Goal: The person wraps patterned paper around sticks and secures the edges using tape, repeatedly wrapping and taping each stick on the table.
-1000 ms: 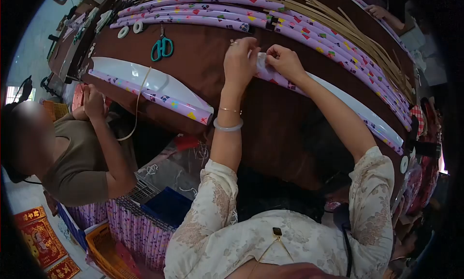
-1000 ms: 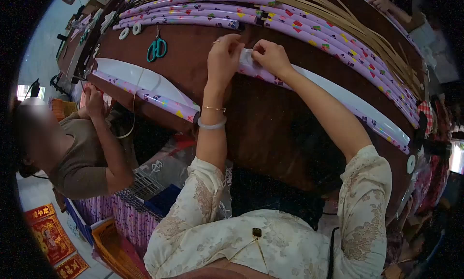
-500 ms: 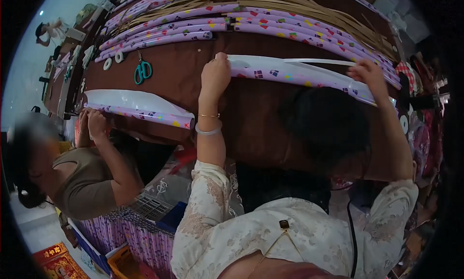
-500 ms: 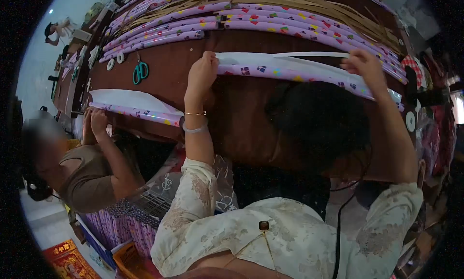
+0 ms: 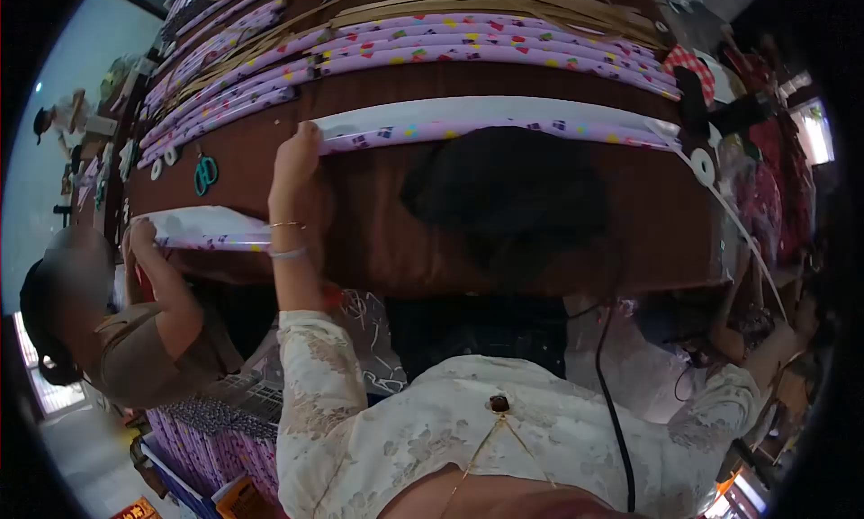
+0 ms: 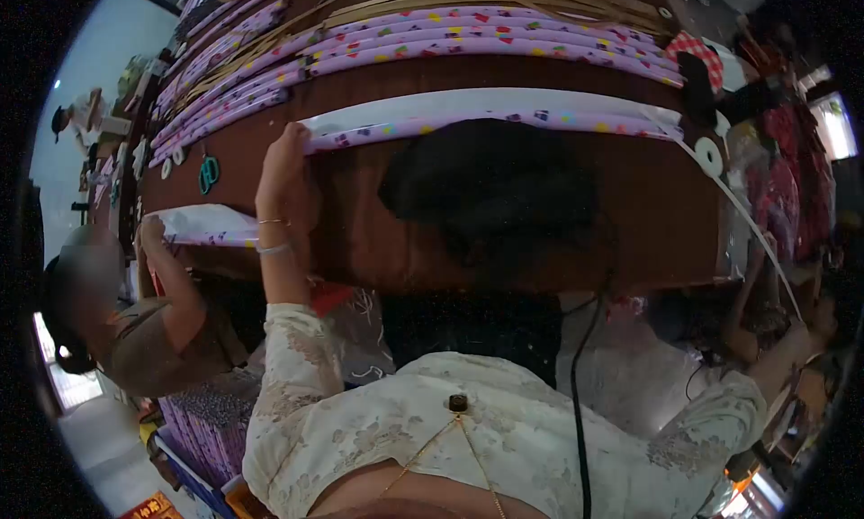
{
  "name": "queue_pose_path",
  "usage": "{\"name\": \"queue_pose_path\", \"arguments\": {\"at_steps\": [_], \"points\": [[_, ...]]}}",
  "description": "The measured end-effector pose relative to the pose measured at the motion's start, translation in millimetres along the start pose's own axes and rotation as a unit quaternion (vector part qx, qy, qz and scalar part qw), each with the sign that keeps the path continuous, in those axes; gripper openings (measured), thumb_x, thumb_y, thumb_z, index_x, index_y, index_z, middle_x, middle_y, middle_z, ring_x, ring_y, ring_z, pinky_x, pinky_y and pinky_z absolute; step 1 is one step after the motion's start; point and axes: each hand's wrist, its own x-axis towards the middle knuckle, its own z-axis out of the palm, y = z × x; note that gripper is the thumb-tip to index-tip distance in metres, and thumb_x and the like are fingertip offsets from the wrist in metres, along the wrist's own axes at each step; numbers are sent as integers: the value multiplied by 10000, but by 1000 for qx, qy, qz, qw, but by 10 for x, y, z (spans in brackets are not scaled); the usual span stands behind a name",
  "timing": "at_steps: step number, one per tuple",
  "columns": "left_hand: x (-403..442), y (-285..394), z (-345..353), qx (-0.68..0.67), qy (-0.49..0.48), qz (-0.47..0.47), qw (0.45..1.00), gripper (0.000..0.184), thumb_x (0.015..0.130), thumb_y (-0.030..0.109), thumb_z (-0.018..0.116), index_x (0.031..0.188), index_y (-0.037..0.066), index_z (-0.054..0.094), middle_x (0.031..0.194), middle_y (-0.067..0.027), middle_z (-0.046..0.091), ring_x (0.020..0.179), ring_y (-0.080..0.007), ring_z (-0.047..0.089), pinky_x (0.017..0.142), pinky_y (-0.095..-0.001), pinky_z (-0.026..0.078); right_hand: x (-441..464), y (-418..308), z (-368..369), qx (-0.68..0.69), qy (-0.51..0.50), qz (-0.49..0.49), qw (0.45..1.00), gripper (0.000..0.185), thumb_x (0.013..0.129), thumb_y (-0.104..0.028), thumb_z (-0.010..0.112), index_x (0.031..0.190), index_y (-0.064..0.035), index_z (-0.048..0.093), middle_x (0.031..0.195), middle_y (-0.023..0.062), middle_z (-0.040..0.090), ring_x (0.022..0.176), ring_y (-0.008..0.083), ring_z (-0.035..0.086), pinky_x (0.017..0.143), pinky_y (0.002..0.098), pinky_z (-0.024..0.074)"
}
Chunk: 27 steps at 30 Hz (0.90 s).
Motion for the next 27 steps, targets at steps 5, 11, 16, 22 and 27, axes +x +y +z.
{"name": "queue_pose_path", "arguments": {"at_steps": [5, 11, 16, 22, 27], "points": [[1, 81, -75, -79, -41, 29, 996, 285, 867, 312, 501, 981, 51, 505, 846, -208, 610, 804, -405, 574, 670, -448, 456, -396, -816, -306, 124, 9, -19, 992, 405, 791, -394, 593, 938, -16, 593, 852, 99, 578, 815, 240, 568, 714, 328, 461], [65, 36, -134, -31, -133, 63, 989, 322, 848, 317, 545, 1020, 45, 547, 878, -207, 612, 851, -385, 582, 694, -412, 468, -1543, -3013, -755, 457, -52, -370, 807, 239, 838, -245, 584, 913, -18, 591, 915, 72, 580, 877, 189, 561, 712, 297, 436], [36, 156, -238, -51, -166, 20, 985, 342, 862, 312, 537, 1069, 40, 543, 898, -227, 607, 886, -353, 598, 717, -384, 466, -2261, -3915, -737, 384, -123, -430, 808, 246, 783, -314, 623, 916, -107, 620, 960, 61, 528, 832, 238, 561, 697, 345, 463], [36, 67, -190, -54, -142, 38, 988, 325, 864, 296, 535, 1052, 31, 545, 888, -224, 609, 879, -362, 597, 714, -375, 464, -2228, -4008, -574, 391, -203, -490, 752, 174, 785, -245, 612, 870, -93, 619, 938, 55, 515, 826, 239, 563, 700, 344, 461], [11, 95, -179, -49, -138, 37, 989, 311, 863, 279, 540, 1050, 30, 545, 886, -218, 612, 864, -354, 604, 706, -374, 463, -1947, -3802, -382, 525, -123, -399, 742, 140, 817, -176, 559, 851, -40, 565, 809, 105, 555, 745, 258, 577, 655, 331, 460]]}}
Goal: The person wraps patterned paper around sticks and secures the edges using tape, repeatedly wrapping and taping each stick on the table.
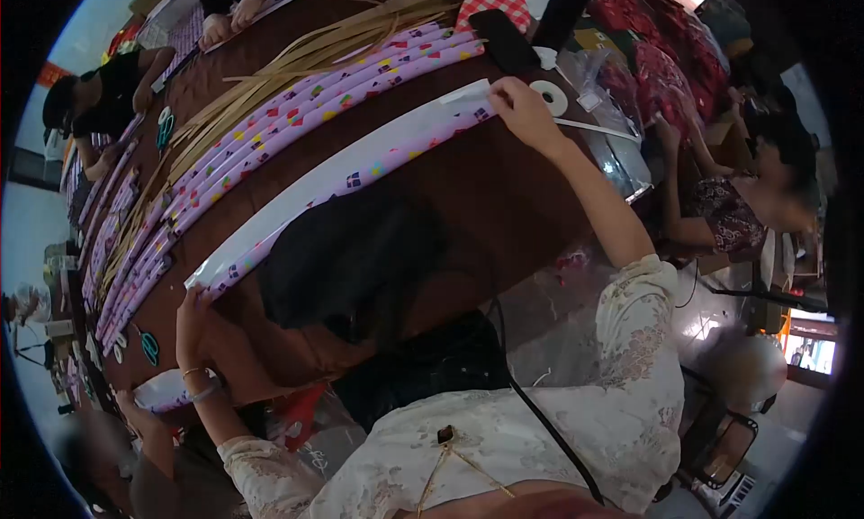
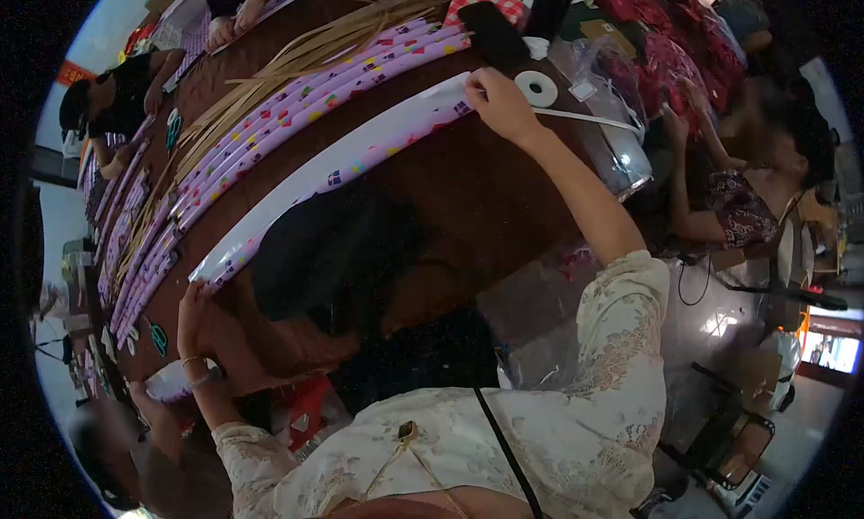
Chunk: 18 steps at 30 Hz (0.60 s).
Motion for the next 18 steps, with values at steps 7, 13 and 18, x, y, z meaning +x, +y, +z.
{"name": "queue_pose_path", "arguments": {"at_steps": [7, 13, 18], "points": [[38, 2, -39, -24, -38, -37, 998, 288, 862, 252, 546, 1047, 31, 541, 883, -220, 612, 854, -347, 607, 691, -380, 466, 507, 359, -2065, 190, 393, -84, 896, 190, 854, -136, 437, 861, 10, 560, 848, 128, 591, 761, 205, 572, 763, 322, 447], [45, -97, -15, -39, -39, -21, 998, 278, 867, 232, 536, 1060, 32, 526, 881, -224, 611, 856, -353, 606, 679, -386, 467, 297, 1226, -2514, 431, 516, -8, 741, 175, 841, -95, 430, 713, -58, 544, 742, 84, 577, 665, 227, 554, 622, 338, 455], [8, 50, -66, -8, -37, -31, 999, 261, 865, 229, 537, 1044, 38, 535, 881, -231, 607, 854, -368, 601, 672, -387, 470, -593, 2969, -2111, -257, 168, 314, 898, 175, 801, -213, 503, 806, -62, 592, 835, 161, 613, 788, 322, 586, 720, 381, 447]]}}
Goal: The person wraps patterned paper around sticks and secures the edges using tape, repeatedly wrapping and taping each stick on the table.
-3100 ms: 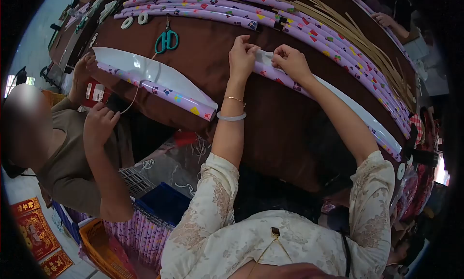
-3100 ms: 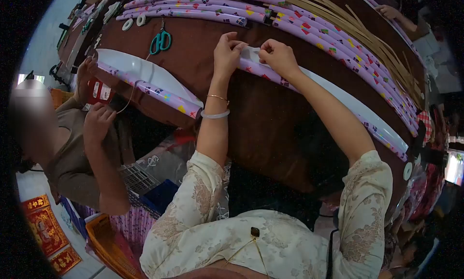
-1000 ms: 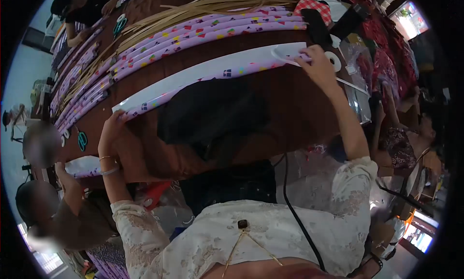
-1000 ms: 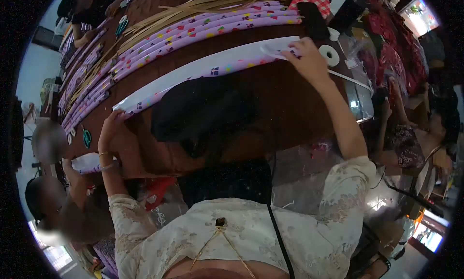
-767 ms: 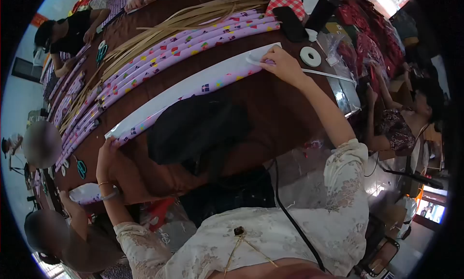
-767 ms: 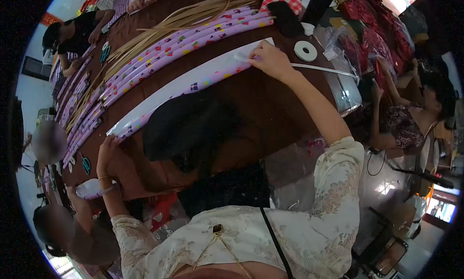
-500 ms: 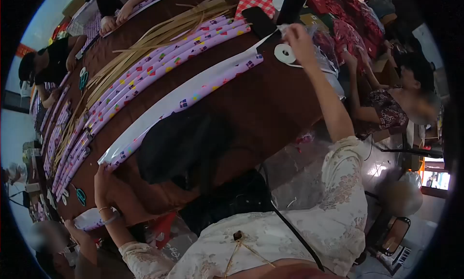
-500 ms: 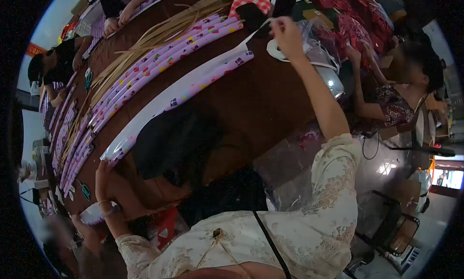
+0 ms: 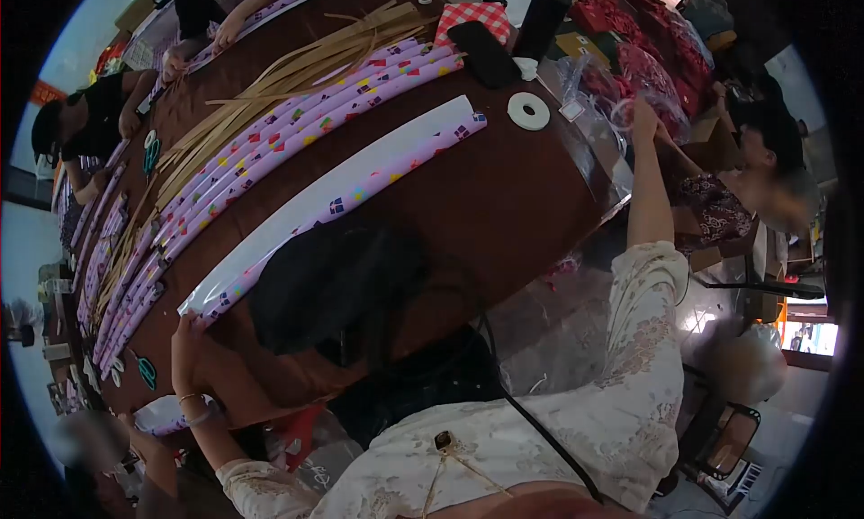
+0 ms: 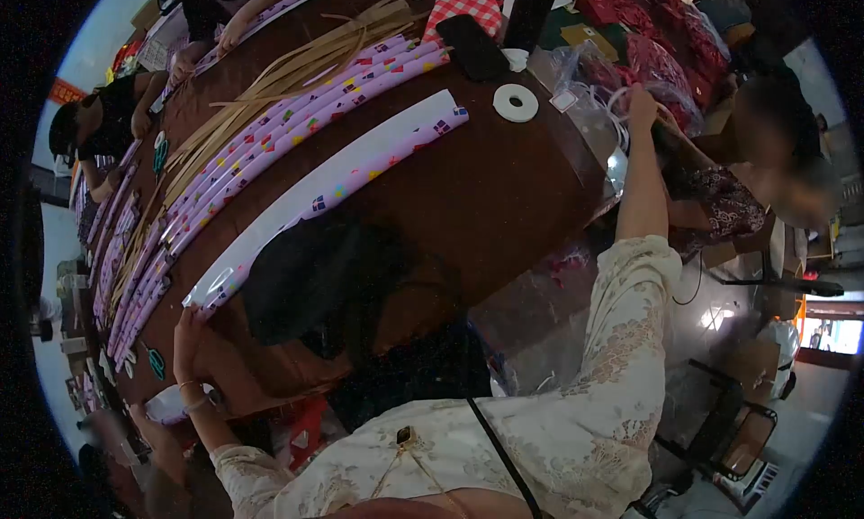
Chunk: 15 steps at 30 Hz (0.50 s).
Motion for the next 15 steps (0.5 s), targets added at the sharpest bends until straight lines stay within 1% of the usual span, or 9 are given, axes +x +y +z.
{"name": "queue_pose_path", "arguments": {"at_steps": [2, 4, 6, 7, 9, 10, 11, 14, 15], "points": [[14, -4, -3, 1, -3, -27, 1000, 260, 863, 230, 539, 1039, 39, 537, 881, -233, 606, 854, -374, 599, 669, -389, 470, -195, 42, 142, -87, -68, -3, 994, 259, 810, -277, 506, 930, -77, 620, 925, 157, 625, 872, 319, 586, 777, 401, 435], [32, -39, 1, 5, -3, -5, 1000, 265, 857, 232, 545, 1028, 30, 540, 879, -232, 607, 853, -378, 597, 667, -392, 470, -296, -73, 188, -8, -58, -2, 998, 295, 819, -302, 499, 985, -92, 623, 961, 150, 625, 909, 320, 581, 795, 412, 429], [-5, 63, -2, 24, 14, 12, 1000, 269, 853, 235, 549, 1025, 28, 540, 873, -231, 607, 850, -376, 597, 662, -395, 469, -243, -437, 86, 48, -47, -63, 996, 322, 832, -333, 493, 995, -86, 621, 960, 131, 628, 940, 320, 571, 831, 390, 426], [-11, 100, -15, 18, 7, 10, 1000, 270, 858, 238, 544, 1025, 26, 540, 870, -227, 608, 842, -364, 603, 668, -388, 468, -35, -485, 141, 1, -55, -91, 994, 332, 840, -332, 493, 1013, -80, 621, 1000, 128, 618, 937, 305, 575, 829, 373, 425], [-4, 91, -62, 14, 2, -4, 1000, 270, 864, 241, 539, 1025, 24, 540, 867, -223, 609, 835, -351, 610, 674, -380, 467, -63, -975, 33, 62, 41, -187, 980, 329, 835, -308, 516, 1039, -68, 611, 1031, 145, 600, 907, 283, 586, 794, 356, 438], [7, 66, -62, 3, -9, -7, 1000, 274, 867, 241, 539, 1029, 20, 539, 875, -218, 611, 845, -336, 613, 690, -369, 466, -186, -1265, -66, 213, -3, -84, 973, 335, 822, -285, 548, 1055, -50, 599, 1045, 161, 585, 876, 271, 593, 785, 335, 449], [8, 51, -47, -9, -21, -8, 1000, 278, 869, 240, 538, 1033, 16, 538, 883, -212, 614, 856, -320, 617, 706, -358, 464, -172, -1280, 6, 193, -26, -64, 979, 354, 809, -283, 561, 1064, -38, 589, 1046, 164, 581, 867, 265, 596, 777, 331, 457], [-17, 104, -7, -12, 21, -3, 1000, 282, 869, 236, 542, 1034, 7, 531, 881, -196, 618, 860, -294, 619, 729, -339, 459, 335, -233, 757, 25, -28, -174, 984, 374, 773, -277, 569, 1046, -23, 596, 1013, 175, 603, 867, 294, 605, 754, 363, 481], [-14, 68, -8, -14, 22, -9, 1000, 282, 869, 236, 542, 1034, 7, 531, 881, -196, 618, 860, -294, 619, 729, -339, 459, 244, -324, 701, -70, -35, -79, 994, 350, 763, -267, 556, 1016, -33, 612, 981, 183, 614, 874, 317, 603, 750, 394, 481]]}}
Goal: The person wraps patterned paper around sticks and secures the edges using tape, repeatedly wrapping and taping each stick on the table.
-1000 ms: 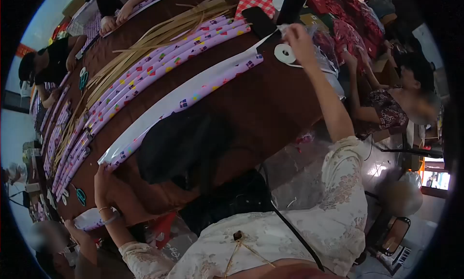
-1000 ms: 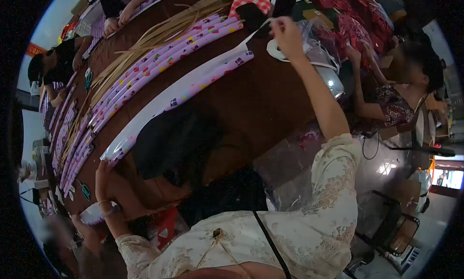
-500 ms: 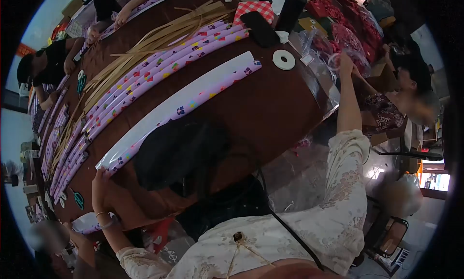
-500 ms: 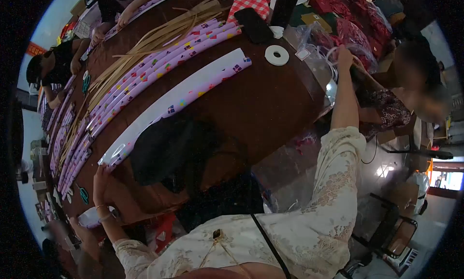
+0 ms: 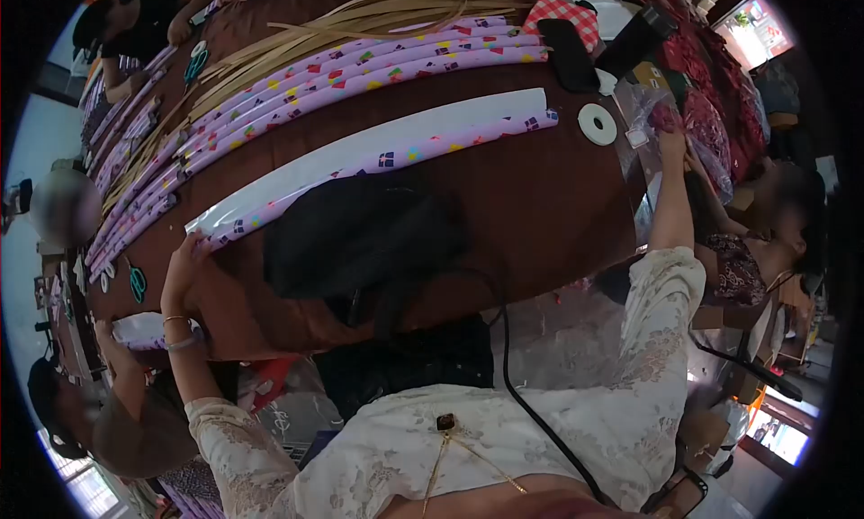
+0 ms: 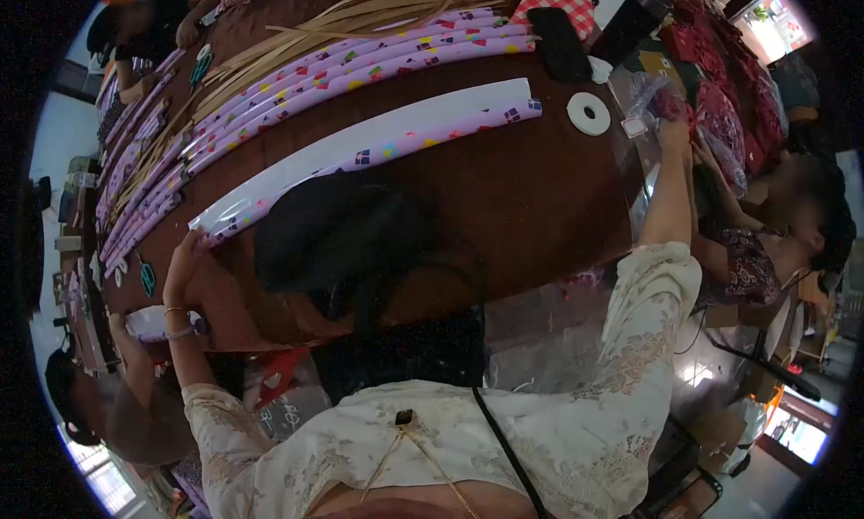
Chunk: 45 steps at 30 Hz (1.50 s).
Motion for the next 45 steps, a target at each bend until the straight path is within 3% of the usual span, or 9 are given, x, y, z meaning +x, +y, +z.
{"name": "queue_pose_path", "arguments": {"at_steps": [1, 4, 9, 12, 15, 21, 29, 37, 45], "points": [[4, -34, -11, -5, -13, 4, 1000, 293, 869, 240, 543, 1044, 6, 528, 879, -194, 619, 861, -296, 617, 734, -337, 457, -82, -97, -65, -91, -21, 99, 991, 329, 752, -257, 543, 986, -43, 628, 949, 190, 625, 881, 339, 602, 746, 425, 481], [35, -96, 7, -19, -25, 27, 999, 313, 868, 252, 546, 1065, 10, 522, 880, -198, 618, 862, -298, 617, 737, -339, 456, -249, -204, -215, -28, 3, 30, 999, 288, 744, -250, 525, 913, -54, 651, 879, 212, 631, 885, 386, 587, 768, 462, 465], [70, -246, 54, 11, -16, 8, 1000, 316, 863, 271, 551, 1068, 32, 524, 884, -213, 610, 853, -330, 613, 708, -365, 464, -364, -1024, -689, 22, 175, -11, 984, 318, 792, -217, 536, 1041, -25, 579, 1099, 204, 543, 945, 339, 551, 821, 401, 440], [62, -223, 79, 40, 10, 27, 999, 294, 859, 278, 552, 1035, 44, 541, 875, -207, 611, 822, -357, 605, 687, -381, 466, -493, -1735, -787, 243, 86, -123, 958, 260, 843, -235, 563, 1026, -55, 604, 897, 92, 602, 848, 164, 567, 770, 276, 435], [36, -81, 23, 4, -16, 5, 1000, 286, 854, 287, 554, 1019, 53, 550, 868, -203, 612, 816, -357, 603, 686, -389, 463, -922, -2772, -955, 378, -158, -172, 896, 245, 871, -192, 539, 1043, -26, 591, 938, 53, 598, 879, 117, 559, 780, 224, 418], [38, -134, 58, -13, -8, 0, 1000, 271, 856, 306, 540, 975, 63, 551, 861, -193, 612, 833, -367, 583, 705, -411, 447, -1767, -4326, -705, 349, -398, -369, 764, 240, 844, -156, 576, 1055, -42, 580, 1002, 36, 591, 898, 104, 550, 797, 235, 424], [16, -143, 126, 0, 21, 32, 999, 233, 852, 284, 534, 942, 68, 545, 822, -178, 612, 797, -366, 578, 684, -432, 444, -2241, -5355, -211, 284, -580, -458, 612, 388, 754, -185, 616, 1108, -42, 549, 1025, 95, 588, 951, 186, 548, 862, 297, 415], [0, -149, 159, 62, 56, 58, 995, 258, 850, 317, 531, 903, 64, 530, 810, -166, 618, 780, -350, 586, 700, -429, 443, -2392, -5633, -308, 256, -619, -450, 591, 416, 728, -178, 661, 1107, -60, 537, 792, -1, 526, 749, 96, 478, 735, 241, 389], [-1, -166, 169, 68, 54, 59, 994, 266, 844, 331, 533, 900, 71, 529, 804, -161, 618, 800, -349, 580, 729, -438, 431, -2237, -5467, -259, 245, -619, -428, 612, 220, 757, -201, 670, 870, -49, 560, 760, -26, 523, 711, 63, 464, 656, 215, 389]]}}
